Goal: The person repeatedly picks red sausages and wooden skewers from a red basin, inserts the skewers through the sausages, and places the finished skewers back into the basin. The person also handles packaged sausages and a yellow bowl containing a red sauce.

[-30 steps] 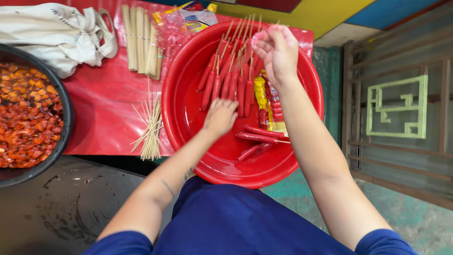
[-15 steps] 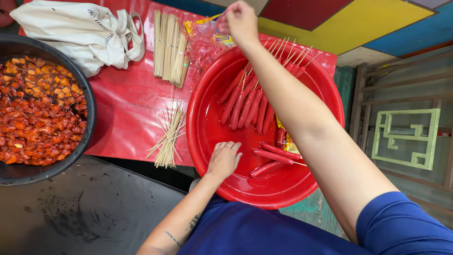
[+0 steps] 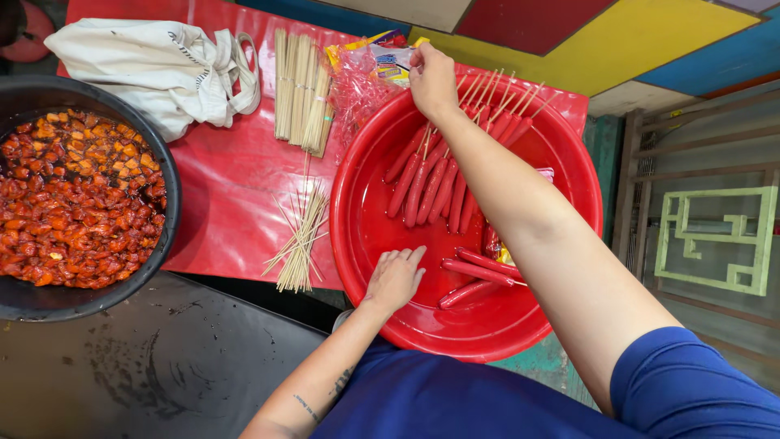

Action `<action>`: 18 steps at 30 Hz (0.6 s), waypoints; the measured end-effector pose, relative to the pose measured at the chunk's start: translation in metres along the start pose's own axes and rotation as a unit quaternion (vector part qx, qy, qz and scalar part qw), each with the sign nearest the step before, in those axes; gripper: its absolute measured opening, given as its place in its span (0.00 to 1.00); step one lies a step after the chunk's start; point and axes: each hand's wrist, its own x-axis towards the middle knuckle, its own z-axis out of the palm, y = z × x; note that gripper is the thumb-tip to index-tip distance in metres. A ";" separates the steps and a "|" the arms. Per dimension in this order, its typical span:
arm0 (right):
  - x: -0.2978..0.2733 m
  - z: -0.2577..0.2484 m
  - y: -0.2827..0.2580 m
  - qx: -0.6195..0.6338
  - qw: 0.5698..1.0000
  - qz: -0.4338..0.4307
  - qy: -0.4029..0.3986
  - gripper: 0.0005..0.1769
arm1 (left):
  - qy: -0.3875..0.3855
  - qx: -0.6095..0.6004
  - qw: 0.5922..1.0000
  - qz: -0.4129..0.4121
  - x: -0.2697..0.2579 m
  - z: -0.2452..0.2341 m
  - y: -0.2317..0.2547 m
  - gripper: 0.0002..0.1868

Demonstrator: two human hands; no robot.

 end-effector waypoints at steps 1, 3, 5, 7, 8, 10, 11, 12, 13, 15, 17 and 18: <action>-0.006 -0.006 0.004 0.019 1.000 -0.008 0.008 0.06 | -0.002 -0.001 1.000 0.001 0.001 0.001 0.001 0.26; -0.024 -0.019 0.014 0.057 0.998 -0.018 0.024 0.06 | -0.017 0.005 1.000 -0.003 0.001 0.003 0.000 0.25; -0.051 -0.035 0.025 0.076 0.997 0.014 0.024 0.06 | -0.025 0.011 1.000 -0.004 0.001 0.003 -0.002 0.24; -0.085 -0.056 0.038 0.095 0.994 0.051 0.024 0.05 | -0.027 0.013 1.000 0.003 0.003 0.005 -0.001 0.23; -0.104 -0.066 0.045 0.106 0.992 0.071 0.024 0.05 | -0.032 0.013 0.999 0.002 0.003 0.005 -0.002 0.22; -0.143 -0.087 0.062 0.122 0.987 0.101 0.020 0.04 | -0.043 0.013 0.999 0.001 0.005 0.006 -0.002 0.21; -0.163 -0.099 0.070 0.128 0.985 0.111 0.015 0.04 | -0.042 -0.006 0.999 0.001 0.005 0.007 -0.001 0.20; -0.183 -0.110 0.079 0.135 0.984 0.120 0.008 0.04 | -0.039 -0.025 0.999 -0.002 0.007 0.009 0.000 0.20; -0.207 -0.122 0.087 0.145 0.980 0.133 0.000 0.04 | -0.036 -0.045 0.998 -0.004 0.008 0.012 0.003 0.19; -0.250 -0.143 0.099 0.168 0.974 0.153 -0.016 0.04 | -0.065 -0.097 0.993 -0.034 0.014 0.022 0.009 0.16; -0.292 -0.165 0.106 0.124 0.967 0.223 -0.010 0.04 | -0.085 -0.135 0.986 -0.046 0.020 0.036 0.017 0.15; -0.314 -0.177 0.107 0.101 0.961 0.257 -0.008 0.05 | -0.092 -0.151 0.983 -0.042 0.023 0.047 0.024 0.14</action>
